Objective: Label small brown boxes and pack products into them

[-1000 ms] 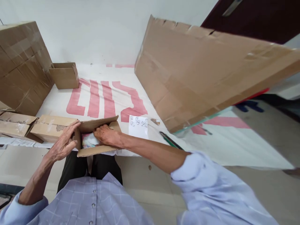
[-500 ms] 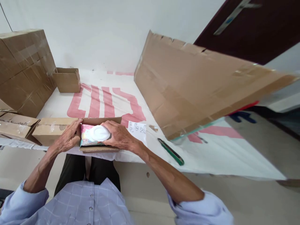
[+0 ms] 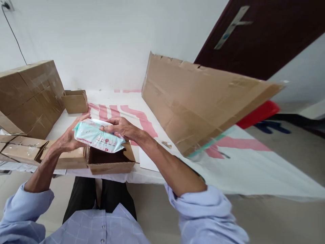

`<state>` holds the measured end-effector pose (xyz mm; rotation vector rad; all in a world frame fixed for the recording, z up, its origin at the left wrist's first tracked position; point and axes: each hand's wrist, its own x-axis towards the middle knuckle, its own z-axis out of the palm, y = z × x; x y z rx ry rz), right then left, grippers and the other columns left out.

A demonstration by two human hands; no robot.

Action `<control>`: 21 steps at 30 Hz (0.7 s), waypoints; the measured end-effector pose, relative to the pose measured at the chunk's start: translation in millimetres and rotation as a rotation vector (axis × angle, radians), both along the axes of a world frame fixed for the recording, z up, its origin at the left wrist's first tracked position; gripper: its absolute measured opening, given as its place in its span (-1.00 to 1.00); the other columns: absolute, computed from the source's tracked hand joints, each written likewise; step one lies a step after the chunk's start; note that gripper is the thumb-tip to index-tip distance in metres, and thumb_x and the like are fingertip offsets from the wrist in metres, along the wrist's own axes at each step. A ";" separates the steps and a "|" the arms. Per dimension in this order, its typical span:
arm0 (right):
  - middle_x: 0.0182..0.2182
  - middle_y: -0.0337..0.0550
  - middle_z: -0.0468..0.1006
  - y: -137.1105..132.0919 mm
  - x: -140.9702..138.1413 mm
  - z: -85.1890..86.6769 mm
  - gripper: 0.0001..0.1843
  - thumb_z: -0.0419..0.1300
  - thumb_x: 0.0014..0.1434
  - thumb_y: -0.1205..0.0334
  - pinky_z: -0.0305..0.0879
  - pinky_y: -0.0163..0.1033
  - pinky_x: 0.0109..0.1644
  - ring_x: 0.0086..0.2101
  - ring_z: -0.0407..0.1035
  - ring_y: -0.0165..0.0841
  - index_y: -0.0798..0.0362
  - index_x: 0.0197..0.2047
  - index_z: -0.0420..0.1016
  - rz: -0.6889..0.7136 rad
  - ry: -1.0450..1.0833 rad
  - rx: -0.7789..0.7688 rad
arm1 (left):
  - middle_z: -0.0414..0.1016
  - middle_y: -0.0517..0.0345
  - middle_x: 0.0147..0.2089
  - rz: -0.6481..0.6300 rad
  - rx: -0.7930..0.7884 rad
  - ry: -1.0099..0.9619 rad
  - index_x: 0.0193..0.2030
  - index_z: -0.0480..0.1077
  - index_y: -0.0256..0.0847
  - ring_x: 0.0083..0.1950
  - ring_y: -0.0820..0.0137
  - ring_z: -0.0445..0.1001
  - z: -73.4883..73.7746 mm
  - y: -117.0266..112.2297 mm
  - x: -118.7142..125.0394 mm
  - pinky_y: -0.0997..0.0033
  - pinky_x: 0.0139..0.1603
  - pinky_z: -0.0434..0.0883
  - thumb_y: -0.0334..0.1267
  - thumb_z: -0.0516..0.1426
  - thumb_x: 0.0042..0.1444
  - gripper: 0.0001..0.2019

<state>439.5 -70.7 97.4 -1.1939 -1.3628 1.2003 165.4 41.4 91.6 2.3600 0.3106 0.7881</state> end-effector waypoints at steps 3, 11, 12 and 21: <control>-0.11 0.03 0.71 18.4 -5.8 3.3 -0.20 0.31 0.17 -0.49 0.57 -0.14 -0.19 -0.21 0.58 -0.21 0.09 0.08 0.63 -0.006 0.109 0.093 | 0.59 -0.18 0.22 0.130 -0.223 -0.121 0.33 0.43 -0.23 0.27 -0.13 0.55 12.5 5.4 5.7 -0.06 0.24 0.56 0.10 0.52 -0.06 -0.13; 0.09 0.06 0.69 85.8 -23.5 -12.1 -0.36 0.24 0.37 -0.28 0.56 0.08 0.20 0.10 0.56 -0.12 0.01 0.28 0.47 0.076 0.195 0.242 | 0.63 -0.18 0.15 0.345 -0.643 -0.254 0.30 0.44 -0.23 -0.04 0.20 0.61 5.7 47.9 3.5 0.40 -0.27 0.57 0.37 0.33 0.15 -0.20; 0.08 0.09 0.70 92.9 -25.1 -18.3 -0.40 0.18 0.42 -0.25 0.57 0.09 0.19 0.07 0.58 -0.14 0.03 0.28 0.46 0.090 0.195 0.197 | 0.64 -0.17 0.10 0.348 -0.694 -0.222 0.28 0.45 -0.23 -0.08 0.23 0.60 -0.4 56.3 2.9 0.42 -0.30 0.56 0.41 0.28 0.17 -0.20; -0.11 0.08 0.73 111.0 -26.9 -68.9 -0.47 -0.05 0.54 -0.14 0.62 0.03 0.03 -0.09 0.62 -0.11 0.04 0.11 0.58 0.131 0.127 -0.038 | 0.45 0.13 -0.43 0.380 -0.958 -0.026 -0.01 0.49 -0.30 -0.44 0.39 0.36 -61.9 98.7 -2.0 0.42 -0.45 0.47 0.48 0.19 0.21 -0.26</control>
